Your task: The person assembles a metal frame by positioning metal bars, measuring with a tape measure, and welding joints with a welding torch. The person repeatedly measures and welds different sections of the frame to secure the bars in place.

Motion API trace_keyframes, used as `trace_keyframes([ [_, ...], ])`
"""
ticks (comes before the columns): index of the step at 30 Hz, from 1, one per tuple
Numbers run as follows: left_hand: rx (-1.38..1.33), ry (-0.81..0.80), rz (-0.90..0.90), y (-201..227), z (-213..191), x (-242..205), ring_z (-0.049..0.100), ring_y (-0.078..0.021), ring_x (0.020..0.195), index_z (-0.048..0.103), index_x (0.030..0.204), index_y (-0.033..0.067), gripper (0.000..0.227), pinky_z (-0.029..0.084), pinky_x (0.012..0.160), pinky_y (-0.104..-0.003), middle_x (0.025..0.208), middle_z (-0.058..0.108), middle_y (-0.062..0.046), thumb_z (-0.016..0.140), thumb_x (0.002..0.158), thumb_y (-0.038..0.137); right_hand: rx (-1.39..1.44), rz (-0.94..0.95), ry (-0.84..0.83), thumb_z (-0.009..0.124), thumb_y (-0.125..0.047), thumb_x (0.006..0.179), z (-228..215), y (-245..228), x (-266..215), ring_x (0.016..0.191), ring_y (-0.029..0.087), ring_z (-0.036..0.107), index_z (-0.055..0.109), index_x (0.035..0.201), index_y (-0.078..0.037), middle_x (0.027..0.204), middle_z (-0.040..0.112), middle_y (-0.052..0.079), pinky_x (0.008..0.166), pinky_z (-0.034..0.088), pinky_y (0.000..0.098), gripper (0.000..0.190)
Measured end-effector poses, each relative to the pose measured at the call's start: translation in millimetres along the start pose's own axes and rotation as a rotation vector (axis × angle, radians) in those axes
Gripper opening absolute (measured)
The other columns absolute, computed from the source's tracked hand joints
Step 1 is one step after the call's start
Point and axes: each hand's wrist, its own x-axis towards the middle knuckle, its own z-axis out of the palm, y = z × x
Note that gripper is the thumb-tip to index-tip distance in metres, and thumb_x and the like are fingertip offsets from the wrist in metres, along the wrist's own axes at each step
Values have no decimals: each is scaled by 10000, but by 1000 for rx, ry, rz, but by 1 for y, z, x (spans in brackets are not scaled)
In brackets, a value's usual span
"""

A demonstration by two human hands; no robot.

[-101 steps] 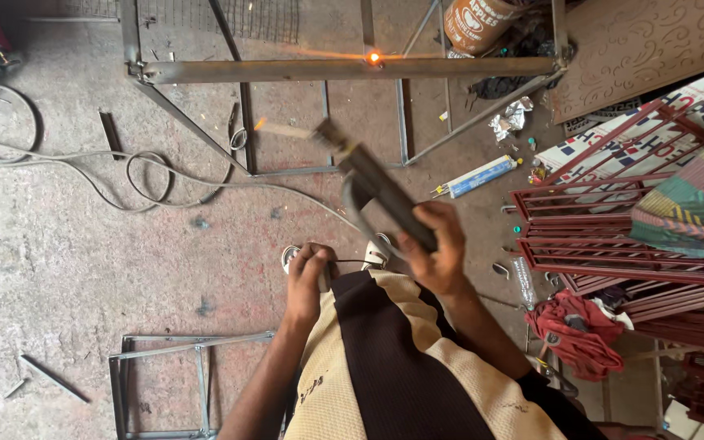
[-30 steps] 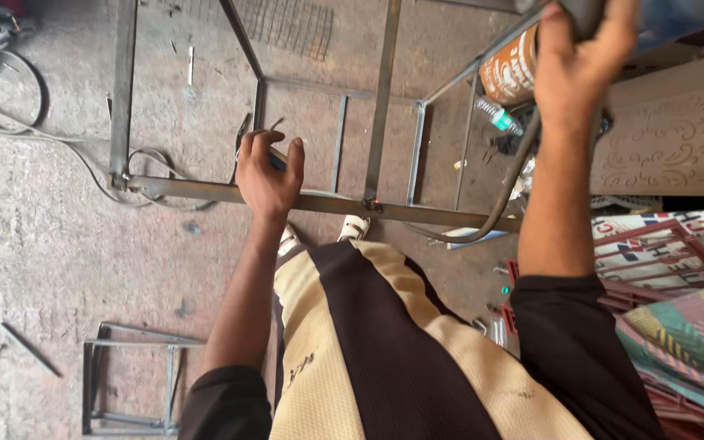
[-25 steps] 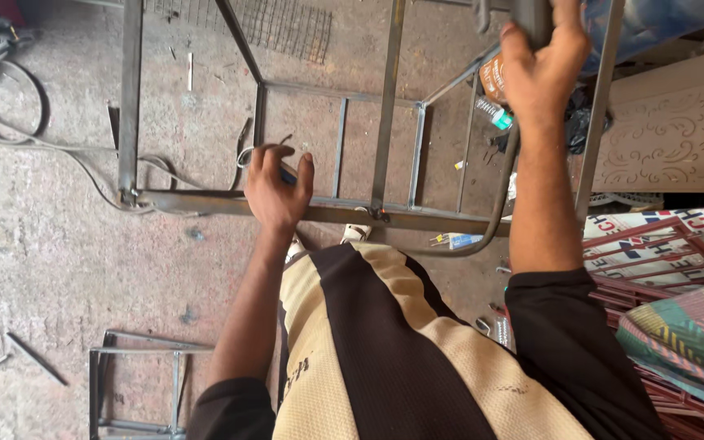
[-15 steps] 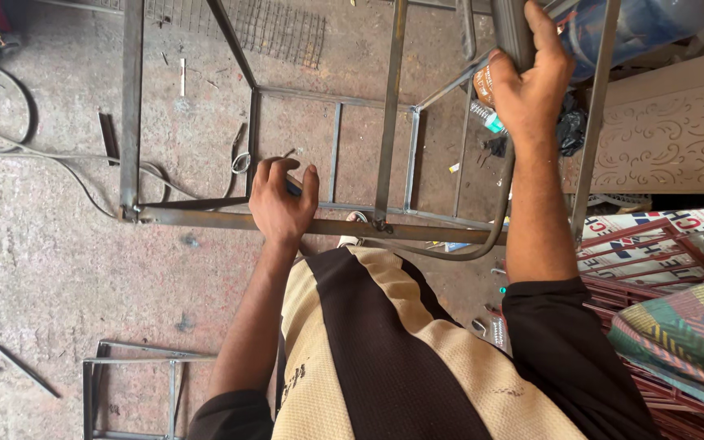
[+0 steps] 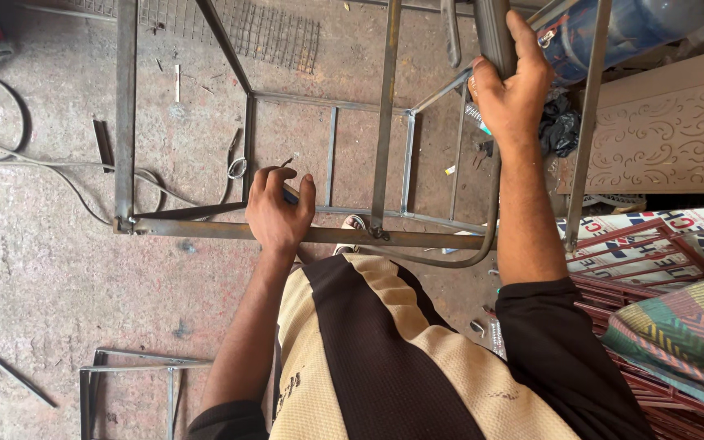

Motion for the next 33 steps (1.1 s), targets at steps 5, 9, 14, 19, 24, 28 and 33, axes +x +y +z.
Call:
trace_keyframes([
  [5,12,-28,-7,-2,0,1,678,-341,954,714,989,76,248,532,819,-441,1048,683,-125,755,903,305,-166,-347,11,739,112,945,-3,0,1,1105,254,742,518,1415,76,1215,717,217,956,607,384,521],
  [9,11,-44,10,-3,-1,0,678,-333,959,704,995,72,252,531,825,-438,1048,678,-127,755,910,304,201,106,-57,664,54,983,0,1,-4,760,98,646,477,1496,67,1065,679,135,650,543,277,546],
  [14,-12,-22,35,-3,-1,-1,676,-340,968,702,1005,69,255,536,836,-440,1054,678,-125,760,906,298,315,22,-26,683,54,990,4,14,-7,867,118,656,461,1498,76,1274,628,175,719,560,292,555],
  [19,3,-9,1,-3,2,0,682,-345,956,714,982,84,238,539,815,-441,1057,688,-120,764,904,304,-67,-152,-18,751,25,974,-4,14,-3,1171,239,727,542,1444,90,1303,717,206,1036,581,361,518],
  [24,9,-14,10,-4,1,0,679,-341,959,712,989,80,248,537,818,-440,1056,686,-121,764,904,307,-48,-171,-25,755,33,969,-4,9,-1,1202,248,719,548,1450,94,1334,708,216,1053,573,364,527],
  [28,11,-26,9,-5,2,-1,676,-335,971,711,997,79,258,536,831,-437,1060,683,-116,762,909,317,-31,-174,-37,751,41,979,-5,8,-1,1228,252,708,541,1465,94,1351,701,215,1078,565,369,532],
  [33,22,-18,17,-7,4,-1,675,-327,987,709,995,79,263,535,836,-433,1080,679,-115,765,905,320,20,-141,-45,737,43,977,-5,9,1,1173,224,706,536,1461,94,1308,710,201,1043,574,349,527],
])
